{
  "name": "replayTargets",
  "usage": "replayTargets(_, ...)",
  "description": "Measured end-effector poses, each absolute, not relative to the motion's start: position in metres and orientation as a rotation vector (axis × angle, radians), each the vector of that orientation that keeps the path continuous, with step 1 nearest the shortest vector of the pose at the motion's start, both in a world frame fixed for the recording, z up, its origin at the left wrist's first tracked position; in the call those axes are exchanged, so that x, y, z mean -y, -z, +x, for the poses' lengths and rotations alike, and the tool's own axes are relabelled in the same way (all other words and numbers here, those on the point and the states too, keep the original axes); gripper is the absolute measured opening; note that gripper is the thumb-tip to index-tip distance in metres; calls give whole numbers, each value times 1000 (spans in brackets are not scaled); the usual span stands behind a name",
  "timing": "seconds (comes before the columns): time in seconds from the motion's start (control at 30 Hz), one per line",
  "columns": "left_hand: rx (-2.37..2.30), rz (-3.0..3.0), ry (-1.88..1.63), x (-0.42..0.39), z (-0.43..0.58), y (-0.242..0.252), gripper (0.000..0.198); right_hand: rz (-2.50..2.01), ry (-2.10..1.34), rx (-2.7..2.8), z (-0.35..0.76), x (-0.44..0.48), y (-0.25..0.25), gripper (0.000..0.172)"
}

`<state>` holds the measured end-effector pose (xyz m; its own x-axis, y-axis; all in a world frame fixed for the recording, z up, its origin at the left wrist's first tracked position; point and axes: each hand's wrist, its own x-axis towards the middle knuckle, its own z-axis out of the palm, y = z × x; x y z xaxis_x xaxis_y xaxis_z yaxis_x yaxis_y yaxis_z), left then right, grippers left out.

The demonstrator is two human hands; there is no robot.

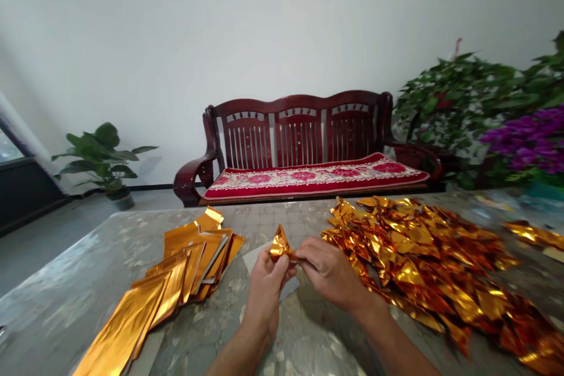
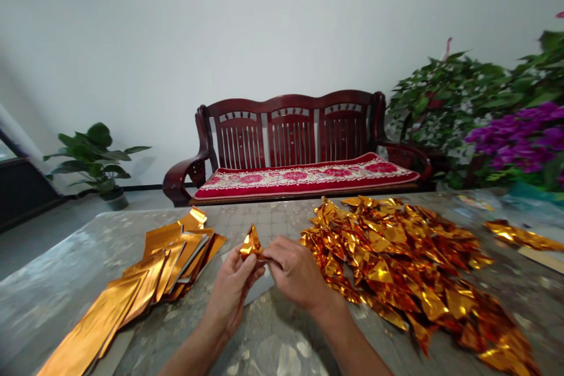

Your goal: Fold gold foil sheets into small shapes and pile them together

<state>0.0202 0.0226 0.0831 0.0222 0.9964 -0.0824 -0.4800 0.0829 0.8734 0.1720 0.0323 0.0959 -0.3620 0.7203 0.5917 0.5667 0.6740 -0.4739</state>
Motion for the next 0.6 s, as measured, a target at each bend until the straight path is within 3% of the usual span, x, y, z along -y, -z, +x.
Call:
replayTargets(0.17,-835,730,-1388,-25,19,-81,43,-1024,-317,1988,168,-29,-99,13)
replayTargets(0.6,-948,858,-1391,-27,21,-78,45,-1131,-162,2121,168,-29,-99,13)
